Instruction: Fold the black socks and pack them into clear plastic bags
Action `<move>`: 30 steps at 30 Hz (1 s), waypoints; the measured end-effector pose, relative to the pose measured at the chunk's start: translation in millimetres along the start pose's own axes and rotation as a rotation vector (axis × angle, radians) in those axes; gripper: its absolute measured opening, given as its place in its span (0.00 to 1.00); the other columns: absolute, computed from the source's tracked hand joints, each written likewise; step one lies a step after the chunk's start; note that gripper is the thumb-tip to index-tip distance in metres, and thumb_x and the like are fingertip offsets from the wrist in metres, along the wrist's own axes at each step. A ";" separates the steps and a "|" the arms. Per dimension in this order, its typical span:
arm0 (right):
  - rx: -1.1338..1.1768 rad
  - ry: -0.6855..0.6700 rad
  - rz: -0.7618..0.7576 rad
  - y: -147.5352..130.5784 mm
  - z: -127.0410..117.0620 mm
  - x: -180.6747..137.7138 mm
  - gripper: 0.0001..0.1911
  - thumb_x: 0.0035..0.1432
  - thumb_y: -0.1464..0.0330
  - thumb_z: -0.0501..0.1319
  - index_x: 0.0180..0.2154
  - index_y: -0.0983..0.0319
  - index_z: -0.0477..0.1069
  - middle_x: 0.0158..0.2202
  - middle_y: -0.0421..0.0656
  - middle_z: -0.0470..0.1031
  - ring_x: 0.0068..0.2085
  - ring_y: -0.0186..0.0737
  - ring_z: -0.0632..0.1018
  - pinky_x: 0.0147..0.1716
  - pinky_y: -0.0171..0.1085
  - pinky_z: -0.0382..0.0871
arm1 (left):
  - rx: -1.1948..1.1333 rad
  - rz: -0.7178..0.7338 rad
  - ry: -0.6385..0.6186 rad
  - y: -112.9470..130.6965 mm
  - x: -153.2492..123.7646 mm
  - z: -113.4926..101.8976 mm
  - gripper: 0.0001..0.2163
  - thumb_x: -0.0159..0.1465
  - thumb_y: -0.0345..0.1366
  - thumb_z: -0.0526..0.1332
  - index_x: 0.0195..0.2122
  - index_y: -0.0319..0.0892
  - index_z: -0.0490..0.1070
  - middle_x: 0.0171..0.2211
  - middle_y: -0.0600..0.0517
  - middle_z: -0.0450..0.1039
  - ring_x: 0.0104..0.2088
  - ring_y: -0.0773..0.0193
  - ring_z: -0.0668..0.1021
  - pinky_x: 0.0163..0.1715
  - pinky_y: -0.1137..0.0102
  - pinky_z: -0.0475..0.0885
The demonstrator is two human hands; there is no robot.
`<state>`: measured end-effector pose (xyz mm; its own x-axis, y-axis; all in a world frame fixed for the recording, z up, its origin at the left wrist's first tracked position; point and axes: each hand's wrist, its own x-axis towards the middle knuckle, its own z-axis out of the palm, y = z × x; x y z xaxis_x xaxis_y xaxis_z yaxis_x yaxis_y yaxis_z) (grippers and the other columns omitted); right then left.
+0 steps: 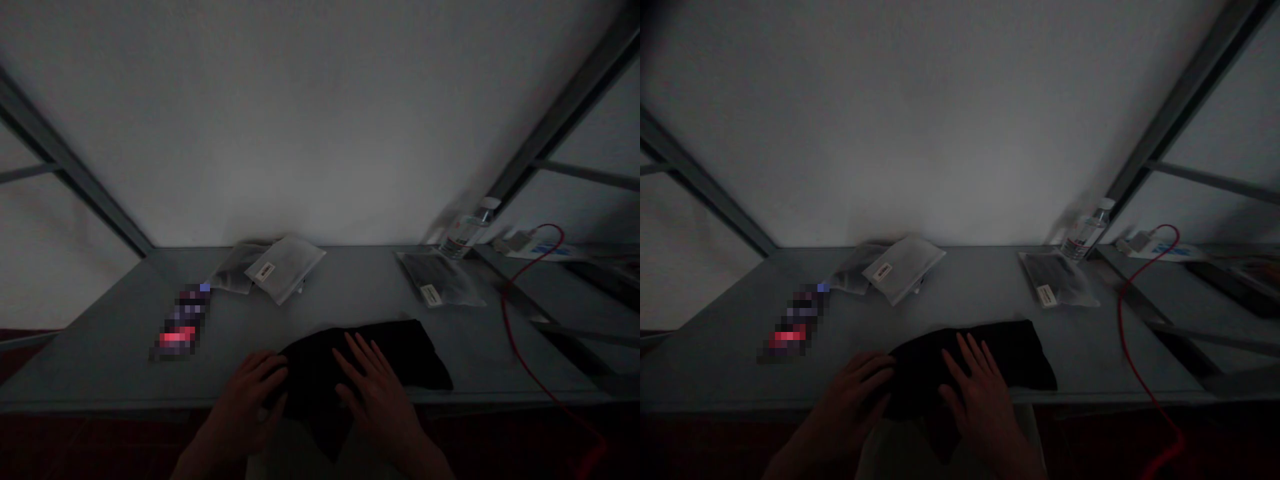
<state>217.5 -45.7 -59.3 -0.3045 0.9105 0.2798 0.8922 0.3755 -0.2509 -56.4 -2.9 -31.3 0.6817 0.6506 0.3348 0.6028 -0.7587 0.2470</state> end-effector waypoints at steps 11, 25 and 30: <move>0.238 -0.105 0.126 5.1 -13.5 50.5 0.15 0.66 0.62 0.55 0.38 0.57 0.80 0.58 0.45 0.70 0.64 0.52 0.64 0.63 0.62 0.50 | 0.154 0.219 0.366 36.7 -24.2 46.6 0.14 0.66 0.27 0.51 0.46 0.42 0.74 0.40 0.48 0.78 0.43 0.63 0.76 0.49 0.67 0.70; 0.345 0.042 -0.205 37.7 -15.2 30.9 0.10 0.62 0.74 0.58 0.41 0.58 0.76 0.61 0.45 0.68 0.66 0.45 0.61 0.62 0.55 0.58 | 0.029 0.299 0.194 74.8 27.5 74.4 0.07 0.66 0.29 0.55 0.43 0.43 0.70 0.58 0.43 0.69 0.60 0.58 0.68 0.55 0.62 0.71; 0.294 0.111 -0.158 40.0 -20.3 3.4 0.15 0.65 0.71 0.55 0.50 0.58 0.74 0.58 0.46 0.71 0.63 0.45 0.65 0.59 0.53 0.64 | -0.033 0.256 0.116 76.8 39.2 69.9 0.16 0.65 0.26 0.54 0.53 0.39 0.66 0.53 0.40 0.73 0.54 0.60 0.75 0.51 0.65 0.73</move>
<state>258.9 -31.1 -49.5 -0.3786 0.8189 0.4313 0.6980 0.5587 -0.4480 45.6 -33.4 -62.8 0.7568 0.4307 0.4917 0.4018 -0.8998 0.1698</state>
